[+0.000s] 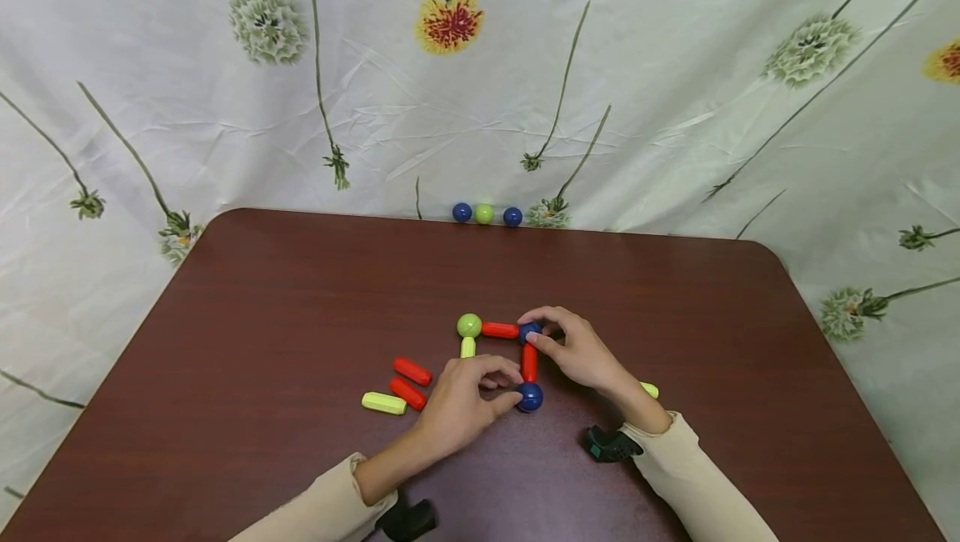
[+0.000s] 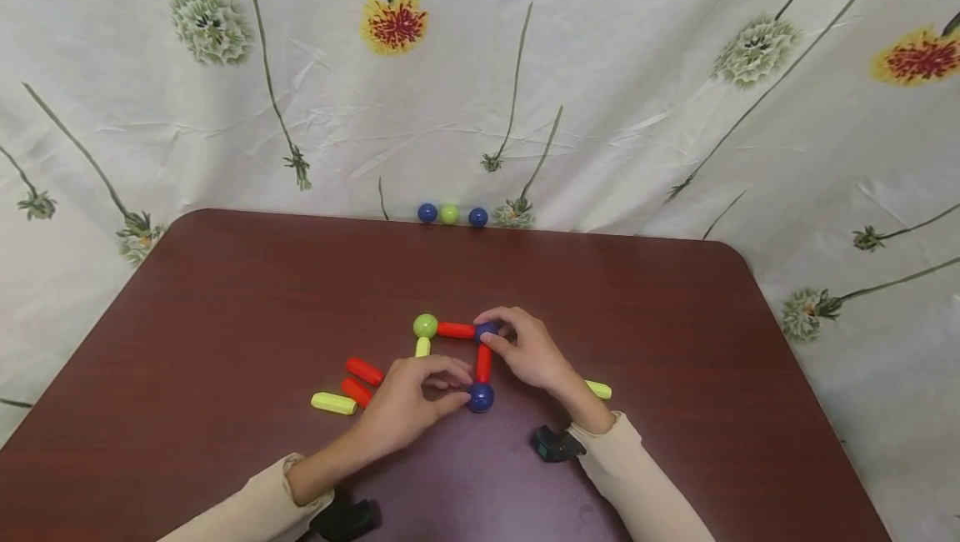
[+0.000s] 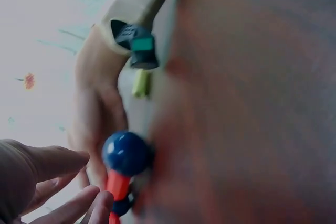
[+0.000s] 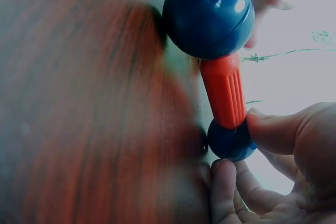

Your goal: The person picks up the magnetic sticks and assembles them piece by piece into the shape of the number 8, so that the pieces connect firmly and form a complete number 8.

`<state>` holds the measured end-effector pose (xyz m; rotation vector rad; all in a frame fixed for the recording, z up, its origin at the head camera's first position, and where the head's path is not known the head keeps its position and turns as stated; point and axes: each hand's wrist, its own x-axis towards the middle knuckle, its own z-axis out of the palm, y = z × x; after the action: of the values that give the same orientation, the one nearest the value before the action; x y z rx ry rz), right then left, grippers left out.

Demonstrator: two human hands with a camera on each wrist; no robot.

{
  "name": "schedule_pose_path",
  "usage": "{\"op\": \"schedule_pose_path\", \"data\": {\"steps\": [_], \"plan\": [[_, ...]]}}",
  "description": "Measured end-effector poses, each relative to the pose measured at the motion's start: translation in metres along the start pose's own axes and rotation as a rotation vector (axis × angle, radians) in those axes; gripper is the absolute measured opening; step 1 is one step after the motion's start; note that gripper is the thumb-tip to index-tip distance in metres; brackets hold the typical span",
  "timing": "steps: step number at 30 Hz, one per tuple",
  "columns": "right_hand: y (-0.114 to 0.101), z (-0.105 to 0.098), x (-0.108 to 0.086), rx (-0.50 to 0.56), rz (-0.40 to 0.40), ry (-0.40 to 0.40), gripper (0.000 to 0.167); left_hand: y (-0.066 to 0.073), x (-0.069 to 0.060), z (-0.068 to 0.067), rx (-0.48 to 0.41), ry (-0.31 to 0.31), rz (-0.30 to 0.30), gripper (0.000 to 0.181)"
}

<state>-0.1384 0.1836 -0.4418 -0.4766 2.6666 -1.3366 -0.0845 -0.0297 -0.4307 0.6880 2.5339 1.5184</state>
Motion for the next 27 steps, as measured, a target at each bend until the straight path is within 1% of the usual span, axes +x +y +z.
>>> {"op": "schedule_pose_path", "data": {"steps": [5, 7, 9, 13, 15, 17, 21, 27], "plan": [[-0.002, 0.0, 0.0, 0.007, 0.004, -0.002, 0.021, 0.002, 0.01, -0.016, 0.019, 0.054, 0.039, 0.015], [-0.002, 0.0, 0.0, 0.006, 0.006, 0.0, 0.021, 0.001, 0.017, -0.025, 0.043, 0.07, 0.053, 0.016], [-0.002, 0.0, 0.0, 0.004, 0.007, 0.005, 0.021, 0.0, 0.026, -0.034, 0.09, 0.08, 0.063, 0.016], [0.0, 0.0, -0.001, -0.005, 0.008, 0.004, 0.021, -0.004, 0.05, -0.053, 0.22, 0.071, 0.082, 0.019], [0.001, 0.0, -0.002, -0.008, 0.005, 0.0, 0.021, -0.008, 0.062, -0.064, 0.264, 0.059, 0.095, 0.02], [0.002, 0.0, -0.002, -0.01, 0.002, -0.002, 0.021, -0.011, 0.074, -0.074, 0.272, 0.051, 0.104, 0.021], [0.0, 0.0, -0.001, -0.008, 0.007, 0.002, 0.021, -0.017, 0.098, -0.091, 0.272, 0.043, 0.096, 0.022], [0.0, 0.001, 0.001, -0.008, 0.004, 0.004, 0.021, -0.029, 0.135, -0.108, 0.364, 0.023, 0.075, 0.028]]}}
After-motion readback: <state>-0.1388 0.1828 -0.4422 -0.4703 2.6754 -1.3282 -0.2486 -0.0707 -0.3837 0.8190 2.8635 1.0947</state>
